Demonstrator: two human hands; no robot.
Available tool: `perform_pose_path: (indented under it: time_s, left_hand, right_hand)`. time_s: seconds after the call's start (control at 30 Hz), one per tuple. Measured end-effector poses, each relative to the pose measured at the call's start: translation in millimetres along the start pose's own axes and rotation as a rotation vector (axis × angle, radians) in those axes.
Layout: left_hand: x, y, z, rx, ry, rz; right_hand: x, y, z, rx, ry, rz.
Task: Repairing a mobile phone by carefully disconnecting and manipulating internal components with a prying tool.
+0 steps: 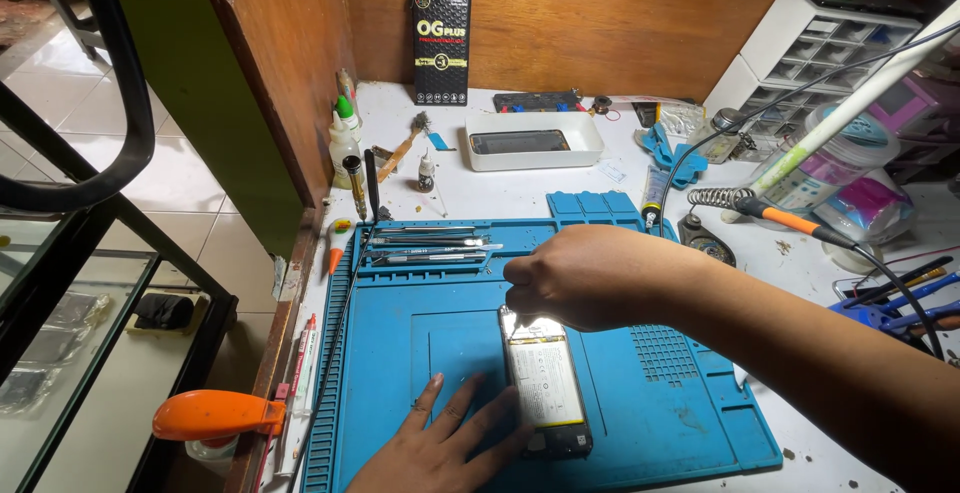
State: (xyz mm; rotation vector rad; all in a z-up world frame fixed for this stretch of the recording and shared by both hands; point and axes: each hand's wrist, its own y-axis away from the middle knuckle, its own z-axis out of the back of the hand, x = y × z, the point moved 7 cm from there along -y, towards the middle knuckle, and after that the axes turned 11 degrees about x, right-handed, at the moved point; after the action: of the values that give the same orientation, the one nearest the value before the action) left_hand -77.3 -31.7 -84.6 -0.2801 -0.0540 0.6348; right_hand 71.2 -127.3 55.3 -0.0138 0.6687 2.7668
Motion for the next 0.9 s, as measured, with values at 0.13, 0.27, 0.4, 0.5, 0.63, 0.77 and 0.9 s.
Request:
perform_pose_path:
  time_s: [0.13,0.27,0.4,0.5,0.63,0.77,0.9]
  left_hand:
    - [2,1,-4,0.047,0.004,-0.019]
    - [1,3,-13,0.075,-0.015,-0.035]
    - [-1,0,-2,-0.015,-0.04,0.003]
    - [0,2,-11,-0.005,-0.054,0.013]
    - [1,1,-10,-0.03,-0.091,0.032]
    - [1,3,-13,-0.021,-0.134,0.036]
    - [1,4,-9,-0.029,-0.19,0.044]
  right_hand:
    - [1,1,4,0.076,-0.016,-0.005]
    - [11,0,4,0.063,0.029,0.059]
    - [10,2,5,0.015,-0.007,0.078]
    - [9,5,5,-0.03,0.021,0.111]
    - [6,3,1,-0.031,-0.005,0.104]
    - [7,1,0,-0.001,-0.016,0.073]
    - [12,2,2,-0.01,0.015,0.065]
